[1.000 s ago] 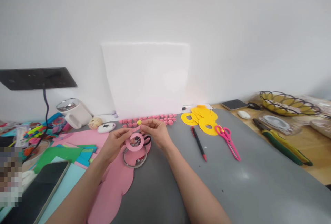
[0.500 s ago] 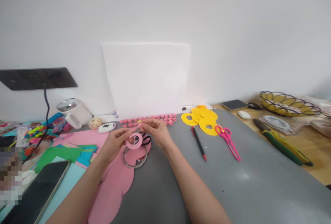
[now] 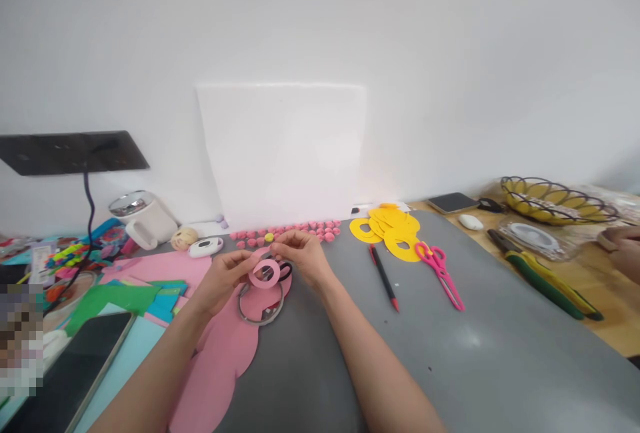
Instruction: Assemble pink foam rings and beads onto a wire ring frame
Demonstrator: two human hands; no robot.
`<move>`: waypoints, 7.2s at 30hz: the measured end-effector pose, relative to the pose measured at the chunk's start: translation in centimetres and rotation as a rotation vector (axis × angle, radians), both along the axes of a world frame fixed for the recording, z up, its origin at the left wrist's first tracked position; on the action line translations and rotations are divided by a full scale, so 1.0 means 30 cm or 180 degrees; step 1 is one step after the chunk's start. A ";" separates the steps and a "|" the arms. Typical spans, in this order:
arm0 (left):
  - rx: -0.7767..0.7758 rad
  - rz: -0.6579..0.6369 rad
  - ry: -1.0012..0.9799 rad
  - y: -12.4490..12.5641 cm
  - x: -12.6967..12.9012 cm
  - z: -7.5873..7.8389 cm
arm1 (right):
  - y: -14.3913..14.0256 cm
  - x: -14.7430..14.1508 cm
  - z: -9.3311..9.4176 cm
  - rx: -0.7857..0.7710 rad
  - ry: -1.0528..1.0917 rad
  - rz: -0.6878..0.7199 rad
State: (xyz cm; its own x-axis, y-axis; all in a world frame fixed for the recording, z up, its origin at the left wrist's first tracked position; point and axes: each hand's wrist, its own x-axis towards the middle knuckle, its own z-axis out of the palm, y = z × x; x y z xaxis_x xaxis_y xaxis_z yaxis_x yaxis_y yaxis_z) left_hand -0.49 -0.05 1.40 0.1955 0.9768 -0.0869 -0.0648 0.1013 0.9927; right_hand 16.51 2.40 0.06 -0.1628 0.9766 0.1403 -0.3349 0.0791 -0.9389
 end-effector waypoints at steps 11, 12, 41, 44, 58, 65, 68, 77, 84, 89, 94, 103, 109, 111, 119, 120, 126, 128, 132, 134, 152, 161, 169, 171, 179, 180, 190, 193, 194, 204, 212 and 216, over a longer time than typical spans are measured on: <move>-0.0251 -0.0477 -0.0766 0.003 -0.019 0.003 | 0.013 0.005 -0.023 -0.0199 0.0402 0.0114; -0.0262 -0.0485 -0.0758 0.002 -0.018 0.003 | 0.013 0.004 -0.021 -0.0183 0.0389 0.0078; -0.0590 -0.0304 -0.1060 0.012 -0.022 -0.006 | 0.012 0.001 -0.007 -0.0114 0.0413 -0.0143; -0.0588 -0.0291 -0.1078 0.014 -0.022 -0.003 | 0.014 0.004 -0.009 -0.0141 0.0438 -0.0086; -0.0715 -0.0536 -0.1023 0.002 -0.011 0.018 | 0.012 0.000 -0.016 0.0073 0.0109 -0.0068; -0.0775 -0.0376 -0.1078 0.006 -0.014 0.015 | 0.014 0.003 -0.015 0.0019 0.0251 0.0060; -0.0750 -0.0363 -0.1095 0.011 -0.019 0.005 | 0.019 0.006 -0.022 0.0049 0.0258 0.0098; -0.0710 -0.0416 -0.0973 0.006 -0.015 0.005 | 0.008 0.003 -0.021 0.0215 -0.0029 0.0009; -0.0650 -0.0453 -0.0862 0.006 -0.017 -0.001 | 0.004 0.001 -0.015 0.0186 -0.0123 0.0023; -0.0671 -0.0346 -0.0943 0.010 -0.019 -0.003 | 0.008 0.002 -0.017 0.0103 -0.0117 0.0047; -0.0730 -0.0299 -0.0987 0.009 -0.019 0.004 | 0.012 0.001 -0.021 -0.0077 0.0129 0.0127; -0.0644 -0.0566 -0.0923 0.006 -0.014 0.004 | 0.004 -0.002 -0.020 0.0135 -0.0011 0.0161; -0.0569 -0.0604 -0.0848 0.004 -0.014 -0.007 | -0.002 -0.009 -0.013 0.0106 -0.0060 0.0195; -0.0586 -0.0571 -0.0843 0.003 -0.015 -0.006 | -0.002 -0.009 -0.014 0.0072 -0.0103 0.0154; -0.0551 -0.0524 -0.0814 0.004 -0.011 -0.002 | 0.003 -0.005 -0.023 0.0020 -0.0179 0.0037; -0.0571 -0.0472 -0.0844 0.005 -0.011 -0.004 | 0.002 -0.004 -0.021 0.0007 -0.0174 0.0047; -0.0642 -0.0197 -0.1024 0.011 -0.018 -0.004 | 0.006 0.001 -0.023 -0.0032 -0.0116 0.0081; -0.0653 -0.0194 -0.1027 0.011 -0.018 0.001 | 0.007 0.002 -0.027 -0.0002 -0.0123 0.0083; -0.0643 -0.0225 -0.1002 0.011 -0.015 0.002 | 0.003 0.003 -0.021 0.0047 -0.0170 0.0125; -0.0638 -0.0244 -0.1013 0.012 -0.015 -0.002 | -0.001 0.002 -0.014 0.0080 -0.0206 0.0150; -0.0682 -0.0207 -0.0978 0.010 -0.015 -0.006 | 0.001 -0.002 -0.020 -0.0023 -0.0126 0.0192; -0.0579 -0.0317 -0.0914 0.015 -0.020 -0.017 | 0.002 0.002 -0.024 0.0098 -0.0246 0.0149; -0.0605 -0.0275 -0.0705 0.006 -0.010 -0.004 | -0.010 -0.010 -0.018 0.0055 -0.0144 0.0115; -0.0569 -0.0307 -0.0657 0.004 -0.008 -0.005 | -0.013 -0.013 -0.019 0.0117 -0.0227 0.0167; -0.0546 -0.0298 -0.0714 0.009 -0.012 -0.009 | -0.009 -0.012 -0.028 0.0089 -0.0219 0.0298; -0.0539 -0.0292 -0.0730 0.010 -0.014 -0.011 | -0.009 -0.011 -0.027 0.0079 -0.0200 0.0314; -0.0528 -0.0373 -0.0639 0.008 -0.011 -0.011 | -0.017 -0.010 -0.011 0.0113 -0.0146 0.0392; -0.0516 -0.0417 -0.0616 0.007 -0.012 -0.011 | -0.021 -0.012 -0.008 0.0083 -0.0290 0.0407; -0.0515 -0.0425 -0.0620 0.007 -0.013 -0.011 | -0.022 -0.012 -0.008 0.0040 -0.0324 0.0399; -0.0523 -0.0303 -0.0743 0.012 -0.014 -0.010 | -0.013 -0.009 -0.014 0.0082 -0.0195 0.0392; -0.0496 -0.0448 -0.0549 0.007 -0.017 -0.009 | -0.011 -0.007 -0.014 0.0100 -0.0264 0.0251; -0.0494 -0.0389 -0.0593 0.016 -0.020 -0.021 | -0.007 -0.007 -0.018 0.0046 -0.0226 0.0243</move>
